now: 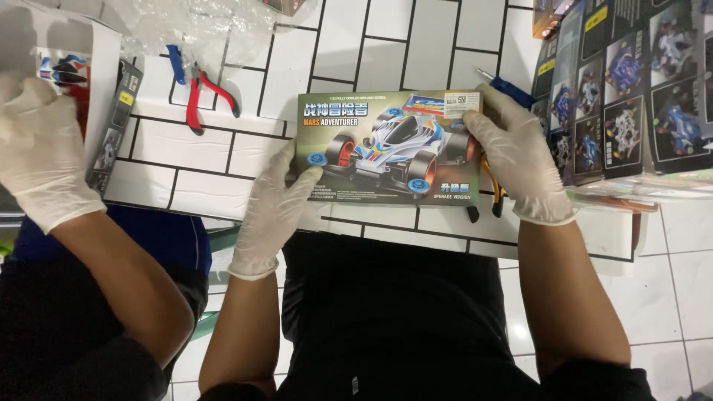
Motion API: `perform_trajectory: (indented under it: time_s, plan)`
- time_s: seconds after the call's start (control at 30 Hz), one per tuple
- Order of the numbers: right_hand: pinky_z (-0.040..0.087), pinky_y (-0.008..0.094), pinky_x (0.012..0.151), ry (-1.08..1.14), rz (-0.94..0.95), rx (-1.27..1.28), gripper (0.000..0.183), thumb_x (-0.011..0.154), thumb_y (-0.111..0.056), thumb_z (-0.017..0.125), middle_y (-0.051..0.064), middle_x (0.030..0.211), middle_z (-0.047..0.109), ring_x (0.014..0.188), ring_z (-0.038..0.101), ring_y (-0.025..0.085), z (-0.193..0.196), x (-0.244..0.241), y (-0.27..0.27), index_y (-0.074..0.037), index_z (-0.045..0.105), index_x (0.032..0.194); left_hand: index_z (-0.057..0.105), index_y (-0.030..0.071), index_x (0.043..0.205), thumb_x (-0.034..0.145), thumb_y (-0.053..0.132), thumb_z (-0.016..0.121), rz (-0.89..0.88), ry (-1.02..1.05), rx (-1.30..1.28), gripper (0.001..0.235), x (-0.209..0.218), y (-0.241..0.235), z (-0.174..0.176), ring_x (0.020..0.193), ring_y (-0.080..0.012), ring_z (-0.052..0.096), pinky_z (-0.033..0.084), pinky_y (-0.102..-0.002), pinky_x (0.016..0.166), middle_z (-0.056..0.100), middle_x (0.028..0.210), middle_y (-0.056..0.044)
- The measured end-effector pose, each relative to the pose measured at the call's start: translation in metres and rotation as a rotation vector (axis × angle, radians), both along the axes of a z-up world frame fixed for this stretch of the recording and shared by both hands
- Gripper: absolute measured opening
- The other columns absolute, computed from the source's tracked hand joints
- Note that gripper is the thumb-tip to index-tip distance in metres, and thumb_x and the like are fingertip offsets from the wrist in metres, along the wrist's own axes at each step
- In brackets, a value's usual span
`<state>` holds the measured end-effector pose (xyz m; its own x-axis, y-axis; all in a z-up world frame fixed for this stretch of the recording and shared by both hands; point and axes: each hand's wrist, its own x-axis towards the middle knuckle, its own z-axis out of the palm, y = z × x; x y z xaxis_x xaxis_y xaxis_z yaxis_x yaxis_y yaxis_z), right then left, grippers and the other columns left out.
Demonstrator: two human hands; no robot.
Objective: Assembling a plastic model car by unboxing, cutting parts from a sprue, and fitting them together.
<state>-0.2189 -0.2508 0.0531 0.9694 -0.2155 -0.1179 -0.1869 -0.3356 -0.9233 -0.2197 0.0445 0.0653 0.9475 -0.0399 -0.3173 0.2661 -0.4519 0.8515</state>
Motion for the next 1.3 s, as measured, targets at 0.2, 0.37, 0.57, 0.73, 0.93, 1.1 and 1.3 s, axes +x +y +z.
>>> perform_trajectory:
  time_s: [0.2, 0.37, 0.57, 0.73, 0.93, 1.1, 1.3]
  plan:
    - [0.061, 0.035, 0.085, 0.040, -0.021, -0.012, 0.050, 0.098, -0.016, 0.072, 0.022, 0.134, 0.063, 0.112, 0.067, 0.028, 0.014, 0.007, 0.004, -0.006, 0.057, 0.145, 0.053, 0.014, 0.148, 0.094, 0.036, 0.070, 0.002, 0.033, 0.025, 0.061, 0.003, -0.005, 0.005, 0.125, -0.0292, 0.061, 0.050, -0.040, 0.108, 0.061, 0.137, -0.014]
    - [0.057, 0.040, 0.091, 0.010, 0.015, -0.011, 0.041, 0.100, -0.016, 0.072, 0.018, 0.124, 0.069, 0.111, 0.068, 0.028, 0.014, 0.011, 0.004, -0.008, 0.064, 0.139, 0.045, 0.013, 0.152, 0.096, 0.039, 0.068, -0.008, 0.025, 0.072, 0.066, 0.013, -0.012, 0.020, 0.131, -0.0321, 0.056, 0.045, -0.044, 0.111, 0.057, 0.141, -0.017]
    - [0.052, 0.043, 0.101, -0.097, 0.005, 0.040, 0.039, 0.100, -0.012, 0.071, 0.018, 0.125, 0.068, 0.116, 0.064, 0.027, 0.004, 0.013, 0.001, -0.005, 0.064, 0.137, 0.023, 0.002, 0.159, 0.104, 0.026, 0.062, -0.069, -0.135, 0.109, 0.072, 0.035, -0.023, 0.032, 0.143, -0.0465, 0.041, 0.031, -0.058, 0.119, 0.043, 0.149, -0.032]
    - [0.050, 0.042, 0.104, -0.117, 0.003, 0.042, 0.035, 0.100, -0.013, 0.069, 0.016, 0.124, 0.068, 0.117, 0.064, 0.025, -0.009, 0.019, -0.007, -0.006, 0.066, 0.134, 0.028, 0.004, 0.159, 0.102, 0.023, 0.064, -0.035, -0.128, 0.104, 0.071, 0.040, -0.021, 0.010, 0.143, -0.0490, 0.039, 0.031, -0.059, 0.119, 0.043, 0.149, -0.033]
    - [0.046, 0.046, 0.107, -0.065, 0.030, 0.004, 0.035, 0.102, -0.021, 0.064, 0.017, 0.128, 0.068, 0.124, 0.062, 0.029, -0.013, 0.023, -0.008, -0.009, 0.065, 0.136, 0.032, 0.008, 0.159, 0.100, 0.025, 0.066, 0.008, -0.100, 0.115, 0.070, 0.040, -0.026, 0.014, 0.143, -0.0476, 0.040, 0.032, -0.056, 0.120, 0.046, 0.148, -0.031]
    - [0.043, 0.046, 0.109, -0.042, 0.057, -0.079, 0.033, 0.106, -0.026, 0.059, 0.016, 0.130, 0.067, 0.128, 0.060, 0.032, -0.026, 0.030, -0.021, -0.011, 0.066, 0.135, 0.033, 0.010, 0.159, 0.101, 0.025, 0.065, 0.009, -0.087, 0.138, 0.068, 0.040, -0.024, 0.006, 0.143, -0.0462, 0.041, 0.033, -0.056, 0.119, 0.047, 0.147, -0.030]
    - [0.039, 0.048, 0.113, -0.104, 0.097, -0.300, 0.032, 0.105, -0.022, 0.059, 0.017, 0.134, 0.062, 0.131, 0.055, 0.040, -0.047, 0.030, -0.026, -0.015, 0.067, 0.136, 0.028, 0.010, 0.161, 0.102, 0.034, 0.062, -0.015, -0.119, 0.223, 0.072, 0.037, -0.026, -0.007, 0.144, -0.0448, 0.039, 0.034, -0.051, 0.120, 0.046, 0.147, -0.030]
